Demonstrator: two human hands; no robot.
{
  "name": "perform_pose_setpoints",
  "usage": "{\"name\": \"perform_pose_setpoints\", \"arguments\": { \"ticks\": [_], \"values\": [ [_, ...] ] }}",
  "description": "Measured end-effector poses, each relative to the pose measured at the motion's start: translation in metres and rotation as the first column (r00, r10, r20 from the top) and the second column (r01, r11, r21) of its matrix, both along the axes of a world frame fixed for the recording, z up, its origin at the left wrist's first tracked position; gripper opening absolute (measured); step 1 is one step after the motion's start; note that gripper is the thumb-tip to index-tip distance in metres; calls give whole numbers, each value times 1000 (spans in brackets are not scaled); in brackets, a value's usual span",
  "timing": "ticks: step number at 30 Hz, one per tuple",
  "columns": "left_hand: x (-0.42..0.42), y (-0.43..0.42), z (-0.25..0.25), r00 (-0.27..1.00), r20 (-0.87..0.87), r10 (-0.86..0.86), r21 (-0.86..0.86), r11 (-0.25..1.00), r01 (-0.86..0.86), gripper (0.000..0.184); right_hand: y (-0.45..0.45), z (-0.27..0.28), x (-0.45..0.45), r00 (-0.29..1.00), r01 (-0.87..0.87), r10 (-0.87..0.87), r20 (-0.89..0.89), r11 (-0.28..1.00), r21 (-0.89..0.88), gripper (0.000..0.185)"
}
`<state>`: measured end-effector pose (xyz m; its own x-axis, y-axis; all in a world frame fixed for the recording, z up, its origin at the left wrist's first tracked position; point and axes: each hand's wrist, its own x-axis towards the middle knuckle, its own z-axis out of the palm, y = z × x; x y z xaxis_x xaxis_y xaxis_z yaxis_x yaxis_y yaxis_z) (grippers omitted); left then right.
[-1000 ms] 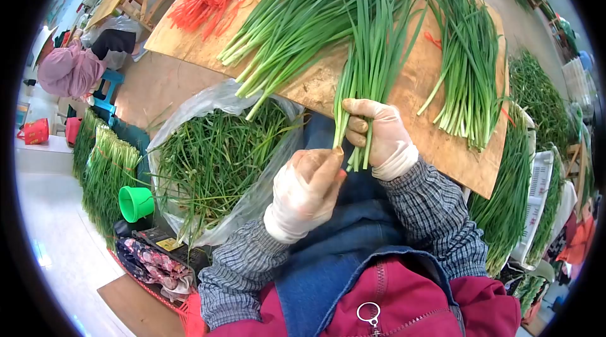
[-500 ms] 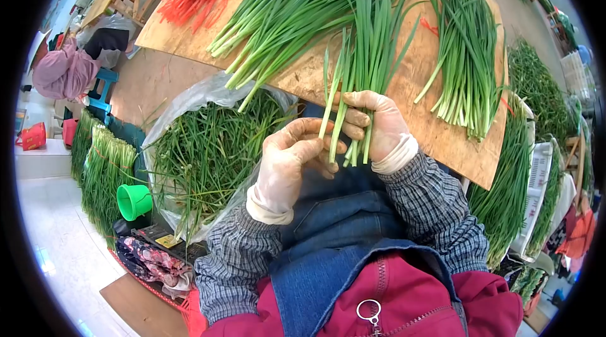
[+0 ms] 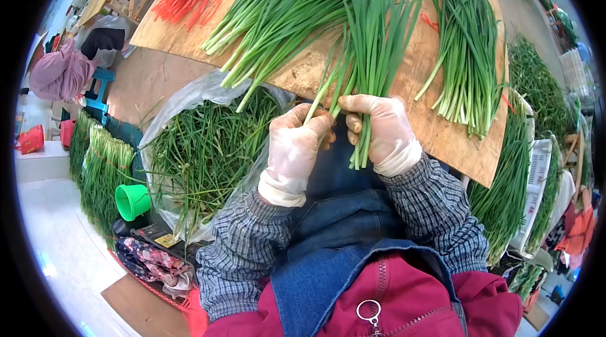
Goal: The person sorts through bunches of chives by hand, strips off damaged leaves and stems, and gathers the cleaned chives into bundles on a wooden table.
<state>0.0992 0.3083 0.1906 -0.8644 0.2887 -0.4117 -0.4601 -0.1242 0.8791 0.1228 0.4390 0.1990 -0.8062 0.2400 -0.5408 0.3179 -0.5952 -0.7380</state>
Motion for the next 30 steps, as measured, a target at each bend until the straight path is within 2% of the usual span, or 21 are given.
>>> {"name": "perform_pose_setpoints", "arguments": {
  "ticks": [3,6,9,12,13,14,15,17,19,21,22,23,24,25,27,28,29,30],
  "values": [
    [0,1,-5,998,-55,2,3,1000,-1,8,-1,1,1,1000,-16,16,-10,999,48,7],
    [-1,2,-3,999,-35,2,24,1000,-1,8,2,-1,2,1000,-22,22,-10,1000,14,7],
    [-1,2,4,998,58,-3,54,999,0,8,5,-4,3,999,-29,28,-17,999,-36,10],
    [9,1,7,950,-272,-152,-233,968,88,9,2,3,0,999,-8,9,-51,1000,17,12],
    [11,1,6,826,-512,-234,-391,920,19,9,0,2,-1,996,4,-4,-84,1000,1,14],
    [12,0,5,638,-689,-344,-515,852,-97,12,-2,2,-1,993,13,-14,-115,1000,-16,15],
    [13,0,5,406,-783,-471,-590,770,-244,15,-4,2,-2,989,21,-26,-147,999,-35,16],
    [20,-4,19,384,-698,-605,-694,703,-154,23,-2,0,-2,989,-33,25,-146,998,-52,15],
    [17,-12,28,304,-675,-672,-719,692,-66,17,2,-6,-2,988,-70,52,-147,990,-122,16],
    [2,-32,27,325,-767,-554,-598,801,-46,21,8,2,-2,996,-49,28,-81,963,-267,17],
    [-7,-40,25,304,-811,-500,-579,759,-297,21,15,0,-3,993,-68,27,-118,931,-358,15],
    [-15,-49,17,373,-803,-465,-595,639,-487,21,21,-1,-4,988,-93,26,-155,890,-445,12],
    [-25,-55,11,462,-747,-478,-663,483,-572,16,22,0,-5,980,-109,6,-198,849,-517,11],
    [-37,-56,5,452,-673,-585,-683,257,-683,12,20,10,-3,974,-99,-38,-225,817,-568,11],
    [-47,-55,-11,640,-508,-577,-856,254,-450,12,18,17,-1,951,-158,-44,-307,783,-602,11],
    [-46,-52,-15,684,-572,-452,-801,489,-346,13,17,15,-1,951,-169,-21,-307,798,-579,10],
    [-42,-49,-17,735,-595,-324,-676,697,-240,14,15,10,-2,952,-177,-2,-307,813,-555,9],
    [-35,-45,-16,698,-659,-281,-626,719,-301,12,12,6,-5,965,-173,47,-259,856,-488,8]
  ]
}}
